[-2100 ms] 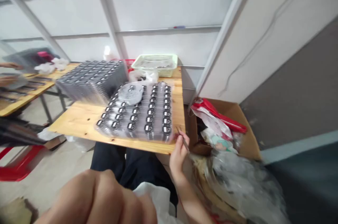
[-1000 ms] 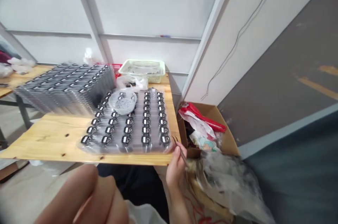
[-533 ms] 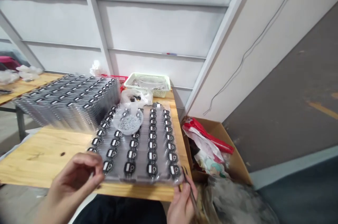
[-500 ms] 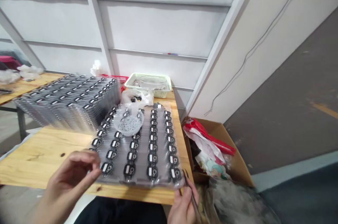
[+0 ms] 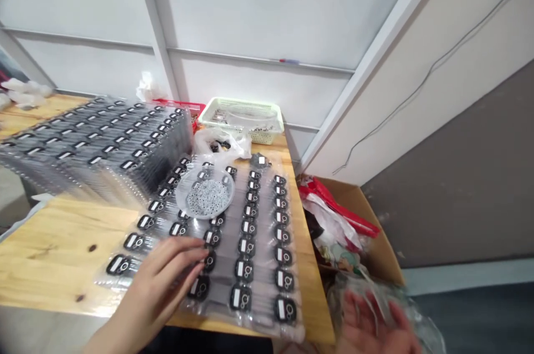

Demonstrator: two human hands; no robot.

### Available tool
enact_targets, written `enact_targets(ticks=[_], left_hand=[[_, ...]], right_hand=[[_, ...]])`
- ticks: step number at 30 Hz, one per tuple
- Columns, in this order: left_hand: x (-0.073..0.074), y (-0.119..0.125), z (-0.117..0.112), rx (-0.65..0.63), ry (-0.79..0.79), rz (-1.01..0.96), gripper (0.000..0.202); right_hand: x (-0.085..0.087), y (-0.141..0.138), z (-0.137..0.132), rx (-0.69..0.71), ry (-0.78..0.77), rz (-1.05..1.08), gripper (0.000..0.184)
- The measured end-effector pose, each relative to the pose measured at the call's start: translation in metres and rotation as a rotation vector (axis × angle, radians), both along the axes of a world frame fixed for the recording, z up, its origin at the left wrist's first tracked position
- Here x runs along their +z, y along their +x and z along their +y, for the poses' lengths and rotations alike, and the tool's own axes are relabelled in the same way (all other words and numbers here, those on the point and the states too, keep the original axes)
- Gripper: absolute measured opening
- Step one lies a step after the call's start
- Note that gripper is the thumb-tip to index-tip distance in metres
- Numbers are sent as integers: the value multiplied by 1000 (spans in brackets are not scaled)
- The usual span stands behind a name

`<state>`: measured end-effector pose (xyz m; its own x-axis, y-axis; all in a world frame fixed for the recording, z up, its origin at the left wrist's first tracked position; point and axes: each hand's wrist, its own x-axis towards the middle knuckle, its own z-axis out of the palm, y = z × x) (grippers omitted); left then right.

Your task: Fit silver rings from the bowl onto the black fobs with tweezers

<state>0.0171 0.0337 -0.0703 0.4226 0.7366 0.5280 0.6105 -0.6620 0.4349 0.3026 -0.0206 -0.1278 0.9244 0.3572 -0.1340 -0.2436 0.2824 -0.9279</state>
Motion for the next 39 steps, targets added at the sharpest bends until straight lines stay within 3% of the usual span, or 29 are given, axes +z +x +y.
enact_targets(ticks=[3, 5, 10, 12, 15, 18, 23, 39], left_hand=[[-6, 7, 4, -43, -8, 9, 16], [-11, 10, 4, -40, -25, -16, 16], [-17, 11, 5, -24, -53, -33, 16], [-17, 11, 5, -28, -60, -31, 17], [-17, 11, 6, -29, -78, -30, 16], [-18, 11, 6, -25, -94, -31, 15], [-18, 11, 5, -34, -125, -21, 15], [-23, 11, 4, -25, -96, -28, 13]], right_hand=[[49, -21, 24, 141, -58, 48, 18], [68, -34, 40, 328, -63, -13, 22], [92, -73, 78, 903, -13, -505, 17], [100, -90, 96, 1048, -58, -706, 24], [109, -112, 119, 1138, -61, -959, 10], [108, -122, 132, 1177, -11, -1179, 3], [98, -125, 137, 1151, -60, -1311, 13], [89, -127, 145, 1167, -56, -1387, 14]])
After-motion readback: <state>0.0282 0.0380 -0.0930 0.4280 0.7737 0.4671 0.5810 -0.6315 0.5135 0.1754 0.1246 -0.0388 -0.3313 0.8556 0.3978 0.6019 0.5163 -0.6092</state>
